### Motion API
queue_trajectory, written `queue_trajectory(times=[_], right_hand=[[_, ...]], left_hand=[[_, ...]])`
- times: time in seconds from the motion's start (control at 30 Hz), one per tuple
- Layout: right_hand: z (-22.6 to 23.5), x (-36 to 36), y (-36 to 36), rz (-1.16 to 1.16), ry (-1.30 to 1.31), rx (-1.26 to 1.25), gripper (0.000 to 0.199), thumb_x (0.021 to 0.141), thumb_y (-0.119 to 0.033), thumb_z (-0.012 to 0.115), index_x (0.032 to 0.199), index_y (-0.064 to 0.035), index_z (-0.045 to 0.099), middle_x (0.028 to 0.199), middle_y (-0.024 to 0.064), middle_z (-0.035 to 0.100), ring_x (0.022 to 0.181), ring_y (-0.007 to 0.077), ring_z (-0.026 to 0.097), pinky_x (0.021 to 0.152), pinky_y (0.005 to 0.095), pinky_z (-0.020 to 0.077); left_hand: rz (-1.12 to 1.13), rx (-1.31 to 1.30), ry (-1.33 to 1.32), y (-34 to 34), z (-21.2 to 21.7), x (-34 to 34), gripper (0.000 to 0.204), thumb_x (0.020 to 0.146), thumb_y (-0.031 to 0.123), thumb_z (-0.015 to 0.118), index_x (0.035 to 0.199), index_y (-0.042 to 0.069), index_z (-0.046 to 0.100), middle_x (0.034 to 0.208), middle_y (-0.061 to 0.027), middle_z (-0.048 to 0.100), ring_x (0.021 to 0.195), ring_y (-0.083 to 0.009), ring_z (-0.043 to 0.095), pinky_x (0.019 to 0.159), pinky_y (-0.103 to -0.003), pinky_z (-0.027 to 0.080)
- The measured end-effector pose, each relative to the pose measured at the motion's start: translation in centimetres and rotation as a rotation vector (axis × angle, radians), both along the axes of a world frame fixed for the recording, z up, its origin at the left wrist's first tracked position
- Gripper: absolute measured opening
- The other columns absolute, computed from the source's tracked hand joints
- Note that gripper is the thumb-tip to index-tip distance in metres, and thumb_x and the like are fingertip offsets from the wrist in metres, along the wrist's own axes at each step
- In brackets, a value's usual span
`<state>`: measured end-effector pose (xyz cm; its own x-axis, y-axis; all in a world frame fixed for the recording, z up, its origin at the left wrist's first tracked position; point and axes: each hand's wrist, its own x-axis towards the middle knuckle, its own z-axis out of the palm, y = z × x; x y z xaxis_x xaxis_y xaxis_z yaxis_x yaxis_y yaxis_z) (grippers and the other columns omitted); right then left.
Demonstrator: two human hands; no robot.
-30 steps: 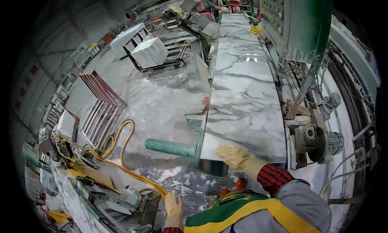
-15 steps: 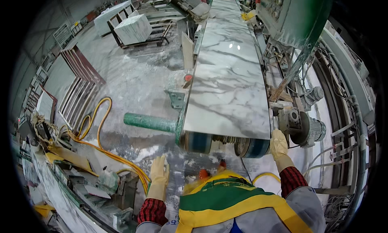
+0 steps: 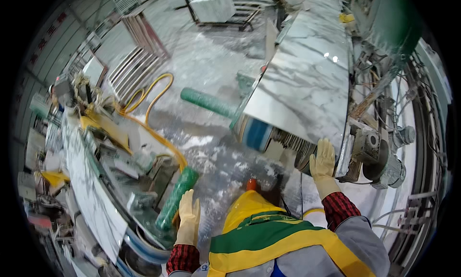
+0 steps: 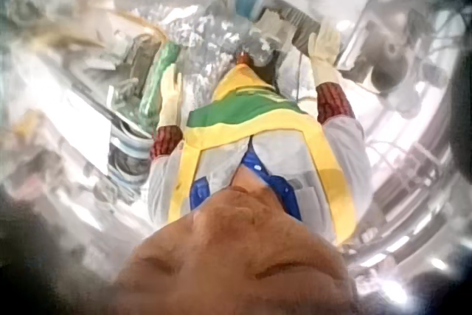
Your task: The person repeatedly places large marble-patterned stone slabs onto a conveyor belt and guides them through a polishing machine. The person wears gloves and a safety vest while handling the heavy slabs in a factory setting.
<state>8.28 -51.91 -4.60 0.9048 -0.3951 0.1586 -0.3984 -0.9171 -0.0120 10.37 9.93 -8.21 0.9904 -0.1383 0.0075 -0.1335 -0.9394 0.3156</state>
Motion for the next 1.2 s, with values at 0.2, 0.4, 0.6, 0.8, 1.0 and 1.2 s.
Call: queue_trajectory(times=[0.2,0.4,0.6,0.8,1.0,1.2], right_hand=[[3.6,0.8,1.2,-0.069,0.211,0.077,0.080,0.110,-0.038,0.058,0.178,-0.0038,0.033,0.187,0.0202,0.028,0.174,0.0347,0.021,0.144,0.0465,0.0113],[1.5,0.6,-0.9,0.008,0.078,0.017,0.080,0.109,-0.031,0.061,0.179,-0.0031,0.030,0.188,0.0200,0.025,0.173,0.0372,0.021,0.143,0.0467,0.0142],[2.0,1.5,-0.4,-0.028,0.126,0.007,0.078,0.107,-0.022,0.067,0.176,-0.0013,0.036,0.181,0.0248,0.036,0.169,0.0394,0.032,0.141,0.0483,0.0235],[-8.3,0.1,1.7,0.084,0.086,-0.283,0.079,0.099,-0.026,0.072,0.165,0.0078,0.045,0.173,0.0272,0.048,0.161,0.0435,0.044,0.138,0.0495,0.0303],[-1.4,-9.5,37.1,0.822,0.043,0.394,0.037,0.088,-0.017,0.073,0.120,-0.0009,0.066,0.113,0.0247,0.066,0.113,0.0494,0.064,0.100,0.0564,0.0523],[2.0,-11.1,59.4,1.505,-0.086,0.296,0.060,0.101,-0.030,0.071,0.150,0.0030,0.063,0.160,0.0288,0.060,0.149,0.0459,0.056,0.132,0.0572,0.0367]], left_hand=[[-0.026,-0.067,0.161,1.5,7.2,-15.3,0.054,0.103,0.028,0.075,0.151,0.005,0.065,0.150,-0.0256,0.068,0.143,-0.0464,0.061,0.122,-0.053,0.049],[0.362,-0.103,0.234,4.5,9.7,-24.4,0.056,0.103,0.029,0.076,0.154,0.008,0.063,0.154,-0.0243,0.066,0.145,-0.0449,0.061,0.124,-0.051,0.048],[0.482,-0.110,0.125,6.7,8.7,-33.7,0.055,0.103,0.028,0.077,0.154,0.010,0.064,0.153,-0.0229,0.067,0.143,-0.0427,0.062,0.122,-0.049,0.051],[0.658,-0.190,0.003,12.0,6.1,-42.0,0.052,0.103,0.025,0.078,0.151,0.009,0.065,0.150,-0.0233,0.068,0.139,-0.0431,0.064,0.119,-0.051,0.053],[0.830,-0.174,-0.151,22.1,1.2,-50.8,0.049,0.098,0.022,0.080,0.143,0.005,0.069,0.139,-0.0252,0.074,0.131,-0.0460,0.069,0.116,-0.051,0.055],[0.898,-0.143,-0.261,30.9,3.3,-52.2,0.051,0.099,0.021,0.082,0.146,0.004,0.069,0.145,-0.0248,0.073,0.137,-0.0469,0.067,0.121,-0.050,0.052]])
